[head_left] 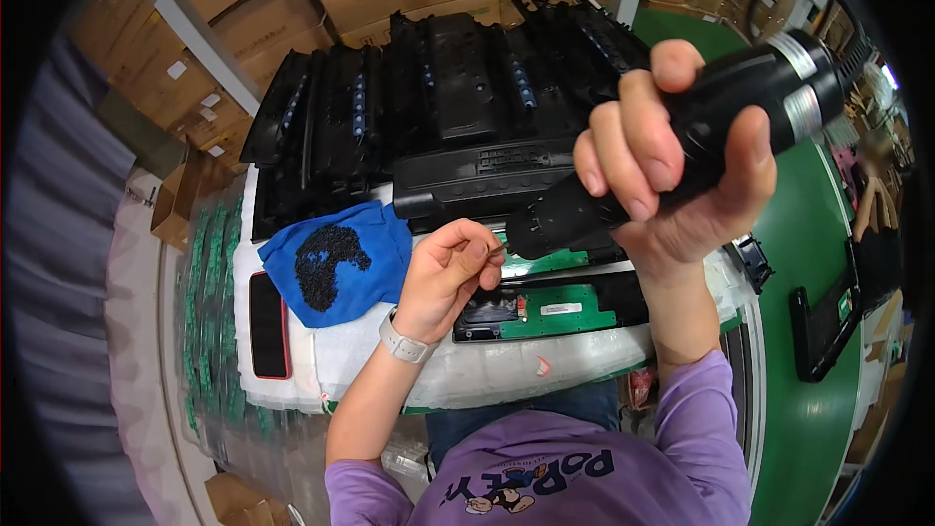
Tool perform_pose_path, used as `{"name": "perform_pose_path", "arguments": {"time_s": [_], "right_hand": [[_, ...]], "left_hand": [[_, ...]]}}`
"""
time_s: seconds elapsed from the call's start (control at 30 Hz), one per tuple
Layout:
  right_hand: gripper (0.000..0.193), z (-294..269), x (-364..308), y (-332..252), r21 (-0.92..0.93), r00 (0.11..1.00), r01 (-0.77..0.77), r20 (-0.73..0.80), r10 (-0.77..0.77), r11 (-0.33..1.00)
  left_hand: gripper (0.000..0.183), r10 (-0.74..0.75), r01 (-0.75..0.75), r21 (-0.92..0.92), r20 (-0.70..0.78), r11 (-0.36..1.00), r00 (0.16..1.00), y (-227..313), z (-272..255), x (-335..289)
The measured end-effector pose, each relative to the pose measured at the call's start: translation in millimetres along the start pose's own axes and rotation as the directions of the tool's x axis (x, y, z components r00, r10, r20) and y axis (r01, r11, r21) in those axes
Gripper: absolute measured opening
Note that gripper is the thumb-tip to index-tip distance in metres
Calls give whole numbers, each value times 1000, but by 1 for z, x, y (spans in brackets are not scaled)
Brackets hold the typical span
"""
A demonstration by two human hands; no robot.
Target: Assembling printer toner cartridges by installing circuit boards and securing them with screws using an electric screwdriver.
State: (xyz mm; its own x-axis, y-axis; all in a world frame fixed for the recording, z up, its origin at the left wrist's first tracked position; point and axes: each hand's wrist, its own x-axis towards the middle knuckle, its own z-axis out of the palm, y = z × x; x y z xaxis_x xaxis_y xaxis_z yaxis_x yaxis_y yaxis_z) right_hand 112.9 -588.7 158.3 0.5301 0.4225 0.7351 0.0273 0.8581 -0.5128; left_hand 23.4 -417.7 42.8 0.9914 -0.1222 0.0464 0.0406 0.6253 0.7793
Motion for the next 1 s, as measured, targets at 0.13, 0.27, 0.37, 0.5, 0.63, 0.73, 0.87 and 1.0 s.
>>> {"name": "perform_pose_path", "arguments": {"time_s": [0.13, 0.27, 0.37, 0.5, 0.63, 0.73, 0.87, 1.0], "right_hand": [[45, -9, -4, 9, -12, 998, -35, -49, 35, 999], [46, -12, -4, 13, -45, 994, -82, -81, 78, 996], [47, -15, -6, 18, -65, 994, -86, -74, 81, 994], [47, -15, -8, 19, -139, 994, -101, -60, 94, 985], [46, -12, -9, 22, -211, 990, -135, -78, 121, 968], [36, -6, -8, 23, -212, 962, -178, -241, 125, 961], [30, -2, -4, 26, -272, 910, -235, -398, 113, 933], [29, -1, -2, 30, -219, 872, -234, -479, 104, 947]], "left_hand": [[19, -12, 12, 12, -20, 1000, 1000, 0, -8, -2], [18, -14, 16, 38, -40, 999, 999, -3, -13, 1], [19, -19, 23, 54, -70, 998, 997, -2, -18, 1], [19, -39, 47, 95, -93, 994, 995, -4, -18, -1], [16, -22, 40, 136, -130, 990, 991, -5, -16, -3], [12, 4, 25, 210, -136, 977, 991, -6, -17, -4], [9, 53, 5, 375, -144, 927, 988, -6, -13, -4], [9, 89, -23, 405, -145, 914, 985, -7, -16, -5]]}}
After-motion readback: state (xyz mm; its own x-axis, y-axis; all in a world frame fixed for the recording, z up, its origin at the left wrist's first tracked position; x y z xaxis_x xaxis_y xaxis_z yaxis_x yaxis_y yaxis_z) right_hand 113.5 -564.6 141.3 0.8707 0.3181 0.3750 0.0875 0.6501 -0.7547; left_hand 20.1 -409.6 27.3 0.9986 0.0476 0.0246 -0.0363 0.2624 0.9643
